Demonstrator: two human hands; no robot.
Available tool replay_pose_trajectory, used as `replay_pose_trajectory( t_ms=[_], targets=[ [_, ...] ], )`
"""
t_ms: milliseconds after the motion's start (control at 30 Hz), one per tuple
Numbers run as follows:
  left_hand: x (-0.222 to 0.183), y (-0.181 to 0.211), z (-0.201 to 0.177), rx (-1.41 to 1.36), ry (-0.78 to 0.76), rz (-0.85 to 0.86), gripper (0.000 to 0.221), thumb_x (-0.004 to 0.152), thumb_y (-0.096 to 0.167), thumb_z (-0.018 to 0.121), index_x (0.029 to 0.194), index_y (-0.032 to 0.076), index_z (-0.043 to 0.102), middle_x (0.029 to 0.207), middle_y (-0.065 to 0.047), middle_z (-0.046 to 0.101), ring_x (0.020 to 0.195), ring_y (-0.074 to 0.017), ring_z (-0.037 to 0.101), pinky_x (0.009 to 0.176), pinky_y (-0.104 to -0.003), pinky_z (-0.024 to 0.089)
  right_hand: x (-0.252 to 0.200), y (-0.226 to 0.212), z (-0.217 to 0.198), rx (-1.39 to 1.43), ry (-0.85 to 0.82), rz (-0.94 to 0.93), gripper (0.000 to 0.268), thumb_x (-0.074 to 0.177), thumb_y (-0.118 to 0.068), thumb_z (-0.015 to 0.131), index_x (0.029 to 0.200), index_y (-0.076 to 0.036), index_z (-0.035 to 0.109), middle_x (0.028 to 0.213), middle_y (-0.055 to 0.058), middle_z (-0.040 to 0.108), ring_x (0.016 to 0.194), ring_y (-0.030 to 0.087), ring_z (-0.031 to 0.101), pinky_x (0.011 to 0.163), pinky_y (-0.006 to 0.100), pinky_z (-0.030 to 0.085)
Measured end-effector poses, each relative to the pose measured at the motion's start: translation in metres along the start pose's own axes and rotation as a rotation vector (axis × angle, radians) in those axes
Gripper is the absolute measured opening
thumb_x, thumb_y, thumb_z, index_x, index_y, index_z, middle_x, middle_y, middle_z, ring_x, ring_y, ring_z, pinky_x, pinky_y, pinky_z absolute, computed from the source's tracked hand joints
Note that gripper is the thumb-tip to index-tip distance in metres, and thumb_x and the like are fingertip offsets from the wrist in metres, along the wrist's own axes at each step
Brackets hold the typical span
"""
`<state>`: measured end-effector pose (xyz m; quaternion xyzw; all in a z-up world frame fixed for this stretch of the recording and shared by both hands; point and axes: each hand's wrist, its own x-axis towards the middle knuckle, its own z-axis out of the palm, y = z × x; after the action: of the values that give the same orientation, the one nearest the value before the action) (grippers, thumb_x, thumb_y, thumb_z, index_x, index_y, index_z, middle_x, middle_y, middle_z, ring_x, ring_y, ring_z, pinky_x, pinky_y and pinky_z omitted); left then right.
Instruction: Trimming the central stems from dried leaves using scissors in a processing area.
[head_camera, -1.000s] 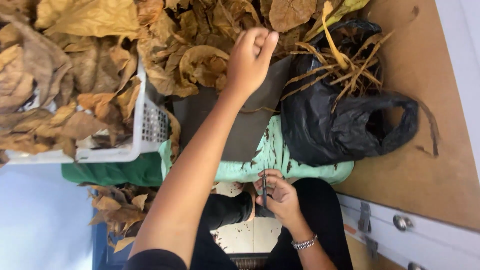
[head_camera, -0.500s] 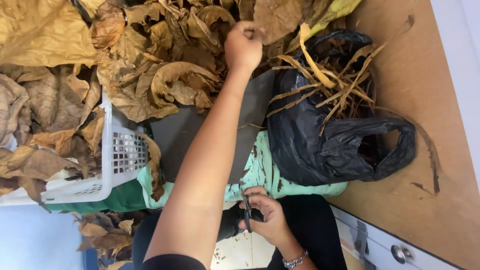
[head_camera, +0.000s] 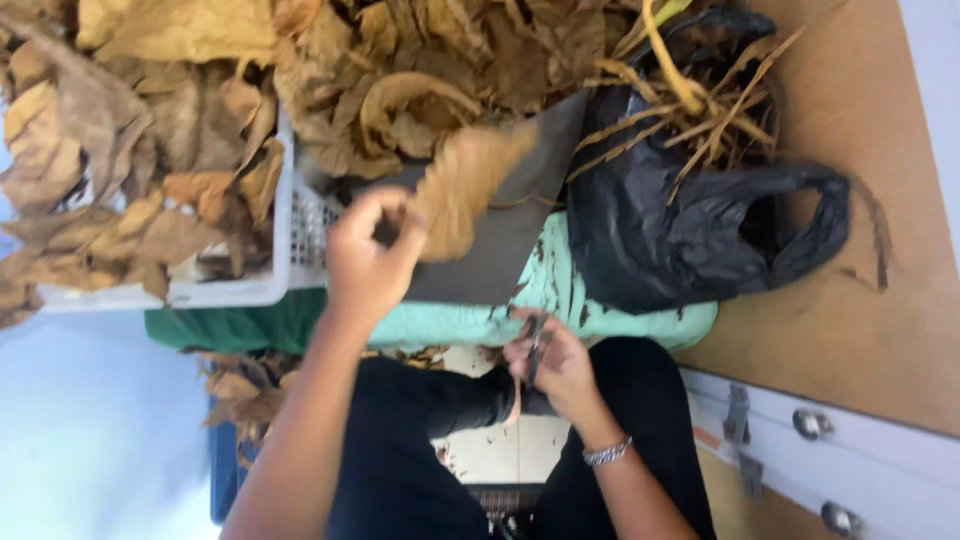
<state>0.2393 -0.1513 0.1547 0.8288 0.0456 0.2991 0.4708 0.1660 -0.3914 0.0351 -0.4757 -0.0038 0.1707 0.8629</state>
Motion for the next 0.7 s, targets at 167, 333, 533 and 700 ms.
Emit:
replay_pose_trajectory(
  t_ms=[167,333,533,700],
  targets=[
    [-0.032,0.053,-0.080,0.194,-0.690,-0.276,0.018,0.087,0.025,0.072,0.094,0.014,0.084,0.075,-0.009,0.074,0.083,-0.0267,0.071,0.083,-0.044,0.056,-0.002,0.018,-0.025,-0.149,0.096,-0.262,0.072,0.068,-0.002,0.094,0.119,-0.017,0.046,0.117,-0.003,0.057,0.107,0.010,0.063,0.092,0.028,0.057],
    [-0.042,0.064,-0.091,0.261,-0.946,-0.346,0.024,0.086,0.031,0.074,0.096,0.012,0.084,0.081,-0.011,0.075,0.089,-0.0293,0.071,0.083,-0.048,0.056,-0.013,0.000,-0.004,-0.405,0.060,-0.462,0.079,0.069,-0.017,0.097,0.120,-0.015,0.037,0.132,0.011,0.051,0.122,0.021,0.053,0.111,0.042,0.037],
    [-0.033,0.085,-0.078,0.243,-1.112,-0.283,0.025,0.082,0.023,0.071,0.095,0.003,0.079,0.076,-0.013,0.071,0.078,-0.0298,0.066,0.075,-0.048,0.055,-0.029,-0.012,0.010,-0.464,-0.071,-0.348,0.063,0.077,0.004,0.080,0.115,-0.013,0.034,0.099,0.002,0.048,0.101,0.019,0.063,0.096,0.041,0.046],
    [-0.020,0.088,-0.061,0.186,-1.194,-0.310,0.032,0.085,0.029,0.069,0.104,0.008,0.082,0.085,-0.011,0.073,0.083,-0.0264,0.065,0.081,-0.046,0.054,-0.021,0.015,-0.016,-0.153,-0.173,-0.224,0.070,0.081,-0.019,0.087,0.122,-0.019,0.030,0.121,0.020,0.067,0.104,0.018,0.068,0.081,0.027,0.056]
  ],
)
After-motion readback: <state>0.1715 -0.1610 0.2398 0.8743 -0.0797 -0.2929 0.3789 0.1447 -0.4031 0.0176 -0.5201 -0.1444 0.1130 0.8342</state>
